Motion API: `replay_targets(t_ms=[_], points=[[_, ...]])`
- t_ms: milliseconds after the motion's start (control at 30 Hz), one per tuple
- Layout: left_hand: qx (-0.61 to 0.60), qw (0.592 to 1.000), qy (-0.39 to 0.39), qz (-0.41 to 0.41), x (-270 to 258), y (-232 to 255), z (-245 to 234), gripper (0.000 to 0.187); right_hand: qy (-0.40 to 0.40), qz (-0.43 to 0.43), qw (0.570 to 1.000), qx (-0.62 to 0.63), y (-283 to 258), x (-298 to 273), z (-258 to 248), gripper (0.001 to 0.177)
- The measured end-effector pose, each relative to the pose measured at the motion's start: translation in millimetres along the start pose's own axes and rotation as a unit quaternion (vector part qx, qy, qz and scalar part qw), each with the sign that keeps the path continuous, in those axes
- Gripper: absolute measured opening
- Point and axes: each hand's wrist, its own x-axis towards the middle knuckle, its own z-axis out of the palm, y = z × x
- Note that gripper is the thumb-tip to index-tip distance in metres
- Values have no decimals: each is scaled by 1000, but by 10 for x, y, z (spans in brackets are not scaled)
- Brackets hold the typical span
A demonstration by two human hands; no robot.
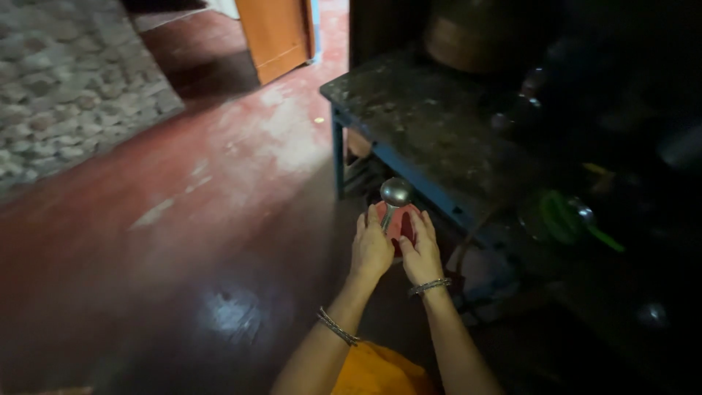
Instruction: Preparing and serving rotis and curry onto multiple steel plates on a low table.
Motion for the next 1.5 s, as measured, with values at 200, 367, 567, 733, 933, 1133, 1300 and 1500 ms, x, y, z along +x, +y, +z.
replay_targets(t_ms=[200,367,567,733,933,1133,1300,1500], points=[[-2,997,67,-48,-152,-355,-451,79,-61,-36,997,44,-148,-100,568,66],[-8,990,126,-68,-188,-762,-734,77,-103,-83,989,68,-253,-111,1032,68],[-7,969,226,-98,-199,-1076,-1110,76,-163,-166,971,57,-501,32,1542,68],[-11,939,317,-131,-243,-1376,-1384,70,-227,-203,949,80,-824,20,1911,67],[-35,891,424,-161,-472,-1532,-1706,67,-303,-272,910,75,-1098,-81,2311,68],[-81,850,442,-274,-806,-1601,-2033,67,-370,-320,867,94,-1312,-302,2661,71],[-24,820,520,-239,-1016,-1973,-2094,66,-421,-345,830,120,-1462,-524,2934,70],[-6,780,569,-260,-1326,-2256,-2244,63,-493,-330,793,142,-1587,-834,3289,68]])
